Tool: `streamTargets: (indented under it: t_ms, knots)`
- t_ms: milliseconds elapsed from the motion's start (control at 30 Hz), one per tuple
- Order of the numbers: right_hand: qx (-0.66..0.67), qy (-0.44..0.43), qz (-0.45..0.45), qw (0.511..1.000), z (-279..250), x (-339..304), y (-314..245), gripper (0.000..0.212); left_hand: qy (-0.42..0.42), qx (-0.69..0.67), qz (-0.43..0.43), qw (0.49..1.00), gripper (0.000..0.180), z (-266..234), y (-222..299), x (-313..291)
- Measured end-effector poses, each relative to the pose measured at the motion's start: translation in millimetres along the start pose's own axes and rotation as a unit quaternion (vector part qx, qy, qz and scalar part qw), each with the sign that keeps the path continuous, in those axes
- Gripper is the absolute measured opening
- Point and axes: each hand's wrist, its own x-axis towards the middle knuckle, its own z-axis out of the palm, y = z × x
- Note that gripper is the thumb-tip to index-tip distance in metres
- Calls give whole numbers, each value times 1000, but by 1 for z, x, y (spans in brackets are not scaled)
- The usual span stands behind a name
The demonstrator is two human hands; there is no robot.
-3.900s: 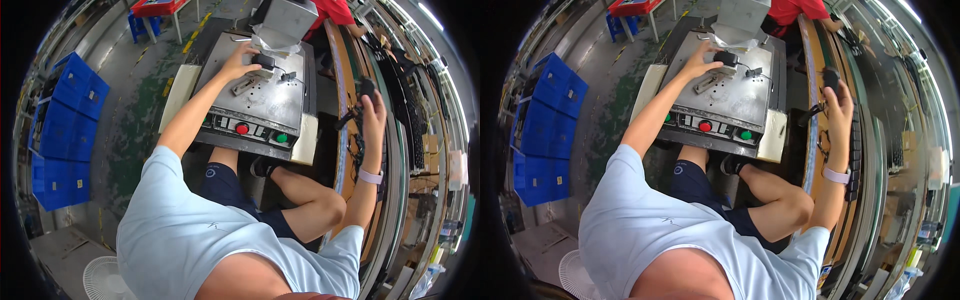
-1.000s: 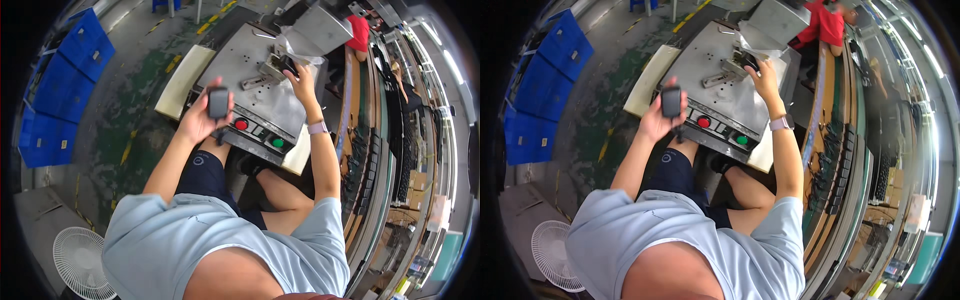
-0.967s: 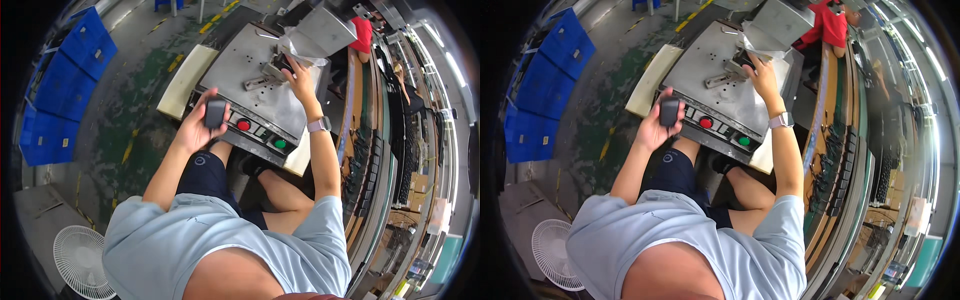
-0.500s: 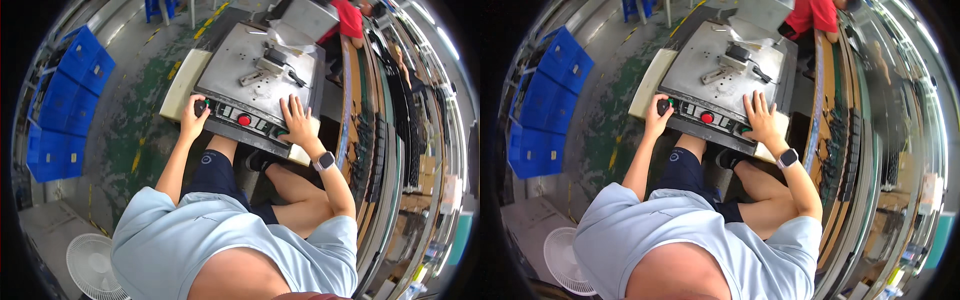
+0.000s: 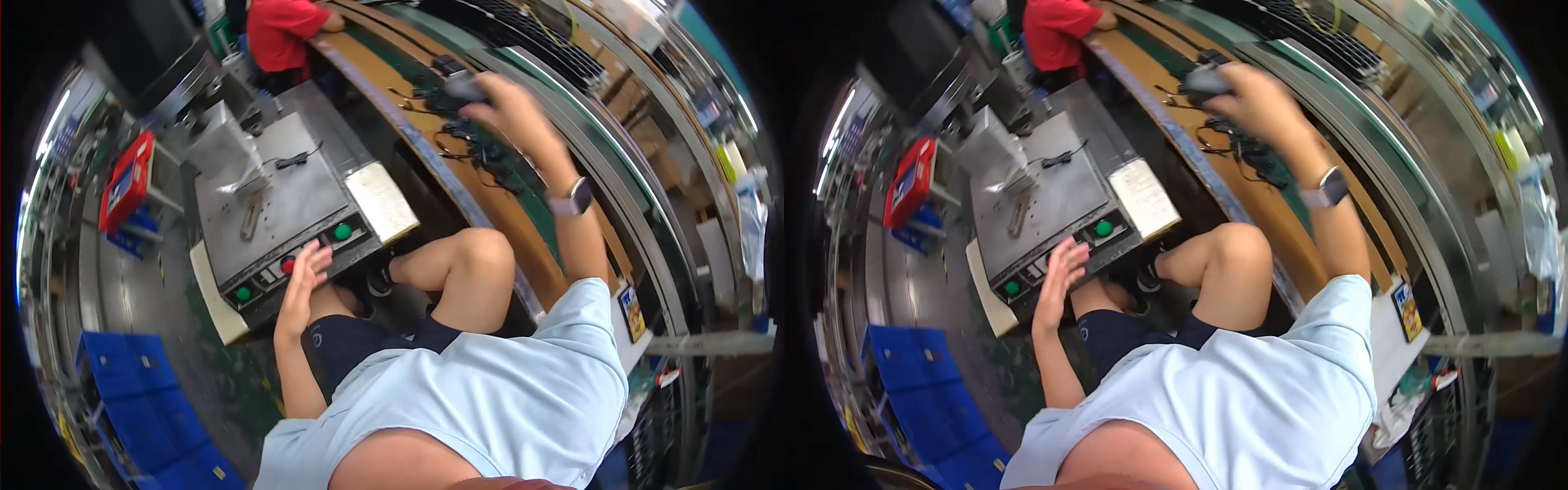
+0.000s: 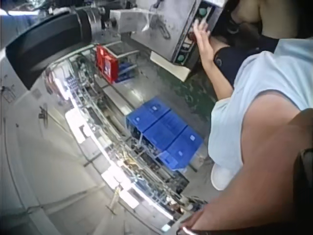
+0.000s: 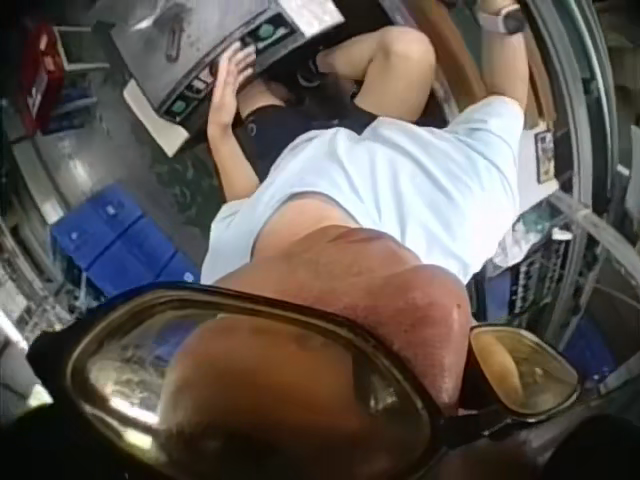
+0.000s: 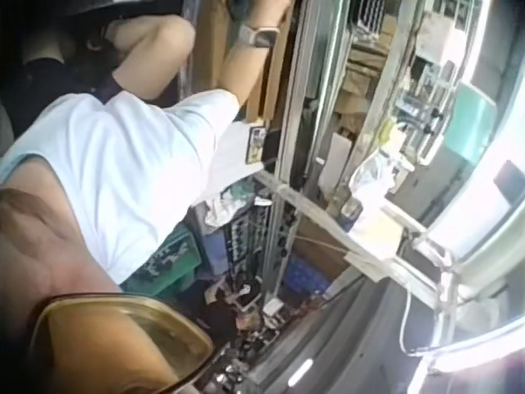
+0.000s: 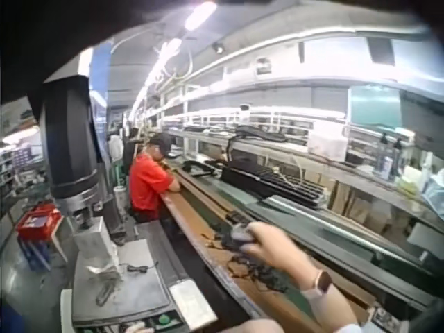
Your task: Assemble electronic parts by taking components from a conveyor belt and using a press machine.
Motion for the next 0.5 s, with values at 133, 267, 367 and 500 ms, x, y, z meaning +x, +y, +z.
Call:
streamTargets:
  t_ms: [133,267,367,500]
  knots:
    - [-205,36,315,926,-118,-86,207,38,-30,-27,-68,997,47,10,-40,-11]
    - [-420,26,356,834,-112,-176,266,29,-15,-37,-74,997,35,-4,-42,-20]
    - [-349,78,307,882,-63,-187,249,46,-2,-67,-72,995,30,-17,-37,-24]
    - [-148,-17,354,923,27,-155,197,82,140,-59,42,987,17,-38,-16,14]
